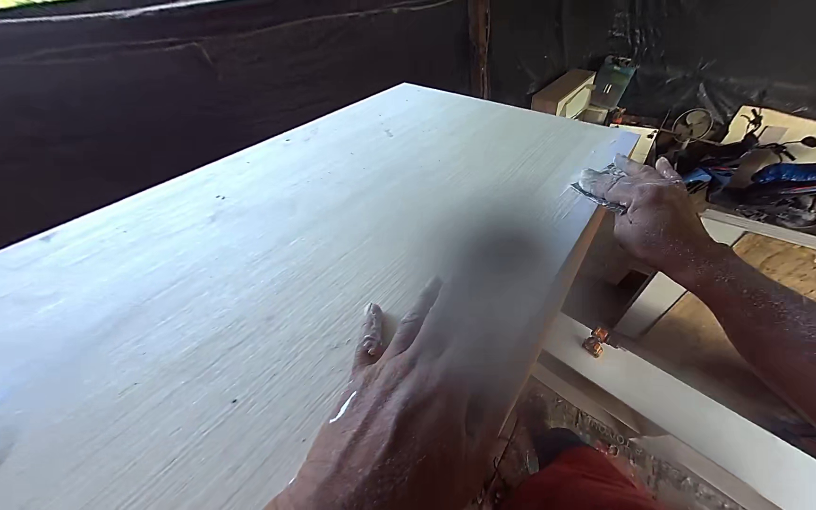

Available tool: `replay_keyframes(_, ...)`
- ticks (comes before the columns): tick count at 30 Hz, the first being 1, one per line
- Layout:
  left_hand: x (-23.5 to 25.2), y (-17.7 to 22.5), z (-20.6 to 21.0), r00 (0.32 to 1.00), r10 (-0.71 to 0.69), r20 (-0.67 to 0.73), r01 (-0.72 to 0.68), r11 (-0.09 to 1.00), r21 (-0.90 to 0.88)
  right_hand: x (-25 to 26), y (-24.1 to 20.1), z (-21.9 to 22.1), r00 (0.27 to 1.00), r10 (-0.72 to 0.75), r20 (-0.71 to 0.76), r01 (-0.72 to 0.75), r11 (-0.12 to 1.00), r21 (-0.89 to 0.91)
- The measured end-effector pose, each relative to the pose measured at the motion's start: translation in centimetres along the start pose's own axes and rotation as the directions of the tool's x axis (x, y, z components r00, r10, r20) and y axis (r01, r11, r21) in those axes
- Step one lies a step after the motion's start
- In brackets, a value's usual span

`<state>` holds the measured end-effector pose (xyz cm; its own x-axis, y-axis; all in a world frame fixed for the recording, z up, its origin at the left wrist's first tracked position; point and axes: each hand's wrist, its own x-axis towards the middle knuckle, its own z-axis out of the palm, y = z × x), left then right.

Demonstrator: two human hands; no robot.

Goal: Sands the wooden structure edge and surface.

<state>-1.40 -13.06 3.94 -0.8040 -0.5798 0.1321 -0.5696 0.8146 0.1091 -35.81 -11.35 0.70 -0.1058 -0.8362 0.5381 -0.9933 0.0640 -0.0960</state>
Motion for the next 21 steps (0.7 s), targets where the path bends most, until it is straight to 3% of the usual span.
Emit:
replay_keyframes(2,-0.2,0.0,-0.3,0.999,-0.020,0.035,0.020,1.000,-0.010,0.5,0.1,-0.1,0.998,0.048,-0.030,-0.050,0.997,-0.057)
replay_keyframes(5,-0.3,-0.3,0.3,0.999,0.000,-0.041,-0.001,1.000,-0.027,-0.1,-0.5,0.9,0.996,0.052,-0.073,-0.056,0.997,-0.045)
replay_keyframes(8,-0.3,-0.2,-0.5,0.998,0.013,0.057,-0.009,0.998,-0.067,-0.4,-0.4,1.5,0.991,0.054,-0.124,-0.055,0.998,-0.005)
replay_keyframes(15,-0.3,-0.4,-1.2,0.993,0.036,0.116,-0.021,0.991,-0.132,-0.7,-0.6,1.9,0.986,0.032,-0.163,-0.029,0.999,0.018)
replay_keyframes(21,2.5,0.3,-0.4,0.997,-0.015,0.080,0.018,0.999,-0.044,-0.3,-0.5,2.3,0.981,0.078,-0.180,-0.080,0.997,-0.009)
